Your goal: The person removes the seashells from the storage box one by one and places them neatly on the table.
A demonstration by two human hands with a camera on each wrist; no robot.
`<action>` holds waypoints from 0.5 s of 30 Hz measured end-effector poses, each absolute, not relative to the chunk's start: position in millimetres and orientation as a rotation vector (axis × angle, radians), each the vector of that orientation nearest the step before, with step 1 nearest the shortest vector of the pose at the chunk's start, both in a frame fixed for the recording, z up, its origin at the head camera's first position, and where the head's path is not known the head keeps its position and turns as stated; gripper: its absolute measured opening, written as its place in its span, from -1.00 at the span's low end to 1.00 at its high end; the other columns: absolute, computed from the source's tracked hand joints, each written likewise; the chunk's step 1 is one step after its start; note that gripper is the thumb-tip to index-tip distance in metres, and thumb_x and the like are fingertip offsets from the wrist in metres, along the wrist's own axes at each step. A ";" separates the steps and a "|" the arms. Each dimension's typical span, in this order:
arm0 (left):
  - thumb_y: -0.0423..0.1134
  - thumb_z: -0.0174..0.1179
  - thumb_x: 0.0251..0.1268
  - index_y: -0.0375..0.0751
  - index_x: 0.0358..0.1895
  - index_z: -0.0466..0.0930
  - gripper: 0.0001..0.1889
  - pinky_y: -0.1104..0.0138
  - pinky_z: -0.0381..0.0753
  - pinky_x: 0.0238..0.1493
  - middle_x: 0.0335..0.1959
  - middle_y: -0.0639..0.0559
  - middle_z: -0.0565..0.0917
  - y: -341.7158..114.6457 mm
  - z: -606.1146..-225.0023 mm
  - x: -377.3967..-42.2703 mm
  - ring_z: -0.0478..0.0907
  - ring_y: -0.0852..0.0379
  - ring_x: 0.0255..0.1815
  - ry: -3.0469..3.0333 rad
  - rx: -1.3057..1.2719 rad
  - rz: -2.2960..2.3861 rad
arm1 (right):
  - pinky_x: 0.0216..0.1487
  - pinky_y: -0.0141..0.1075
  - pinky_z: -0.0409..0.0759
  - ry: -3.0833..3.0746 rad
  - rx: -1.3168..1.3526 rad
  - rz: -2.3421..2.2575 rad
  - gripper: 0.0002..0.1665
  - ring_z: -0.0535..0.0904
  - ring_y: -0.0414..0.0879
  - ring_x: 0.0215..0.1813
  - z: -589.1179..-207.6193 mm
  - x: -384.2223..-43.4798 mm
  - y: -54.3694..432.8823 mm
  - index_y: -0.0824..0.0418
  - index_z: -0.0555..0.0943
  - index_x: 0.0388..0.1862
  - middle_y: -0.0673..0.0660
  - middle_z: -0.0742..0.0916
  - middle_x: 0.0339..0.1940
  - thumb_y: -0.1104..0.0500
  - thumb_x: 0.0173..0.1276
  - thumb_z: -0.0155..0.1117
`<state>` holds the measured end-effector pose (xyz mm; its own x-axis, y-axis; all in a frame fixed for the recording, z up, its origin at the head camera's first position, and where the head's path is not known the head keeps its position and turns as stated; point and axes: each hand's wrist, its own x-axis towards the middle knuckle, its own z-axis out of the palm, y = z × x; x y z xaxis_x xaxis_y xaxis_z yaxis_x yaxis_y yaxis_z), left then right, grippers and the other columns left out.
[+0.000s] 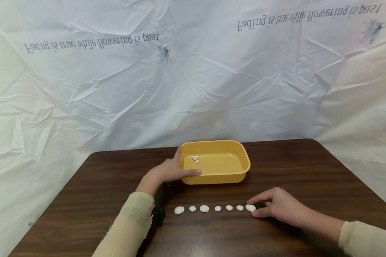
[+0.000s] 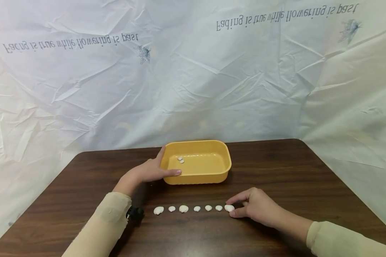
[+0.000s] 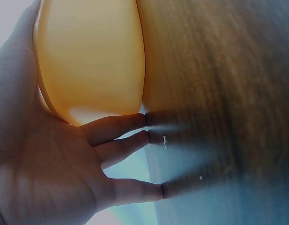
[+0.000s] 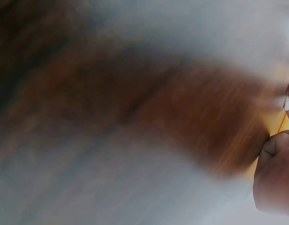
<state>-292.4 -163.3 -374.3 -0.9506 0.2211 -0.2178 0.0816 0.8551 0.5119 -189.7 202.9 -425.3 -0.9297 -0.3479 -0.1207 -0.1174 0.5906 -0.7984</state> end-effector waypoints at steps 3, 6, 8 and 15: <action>0.68 0.30 0.00 0.17 0.76 -0.55 0.50 -0.09 0.50 0.44 0.59 -0.41 0.37 -163.4 -374.5 -292.2 0.43 -0.24 0.56 2.761 0.229 0.752 | -0.58 -0.39 0.22 2.554 -0.391 -1.253 -0.60 0.16 -0.31 -0.62 -424.9 -189.8 203.0 0.08 0.87 0.02 -0.11 0.35 -0.69 0.04 0.19 0.68; 0.68 0.30 -0.01 0.16 0.77 -0.54 0.51 -0.08 0.51 0.43 0.58 -0.40 0.38 -163.5 -374.7 -292.5 0.45 -0.22 0.54 2.762 0.234 0.757 | -0.58 -0.39 0.23 2.551 -0.403 -1.258 -0.56 0.17 -0.31 -0.63 -424.9 -189.6 203.1 0.10 0.85 0.05 -0.11 0.35 -0.69 0.05 0.19 0.68; 0.68 0.31 0.00 0.16 0.77 -0.54 0.50 -0.07 0.52 0.41 0.57 -0.40 0.40 -163.5 -375.0 -293.1 0.47 -0.21 0.51 2.763 0.238 0.759 | -0.57 -0.38 0.25 2.553 -0.415 -1.262 -0.54 0.17 -0.32 -0.63 -424.9 -189.5 203.1 0.12 0.84 0.07 -0.11 0.35 -0.69 0.05 0.19 0.68; 0.69 0.29 0.00 0.19 0.76 -0.57 0.50 -0.07 0.52 0.41 0.57 -0.40 0.39 -164.5 -376.0 -294.4 0.47 -0.22 0.52 2.766 0.251 0.752 | -0.54 -0.36 0.27 2.577 -0.431 -1.251 -0.56 0.19 -0.32 -0.62 -425.0 -189.5 202.9 0.11 0.84 0.04 -0.11 0.34 -0.68 0.01 0.19 0.68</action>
<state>-294.4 -164.5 -376.0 -0.9503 0.2329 -0.2067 0.0962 0.8508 0.5166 -189.5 202.9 -425.0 -0.9265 -0.3655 -0.0891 -0.1560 0.5889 -0.7930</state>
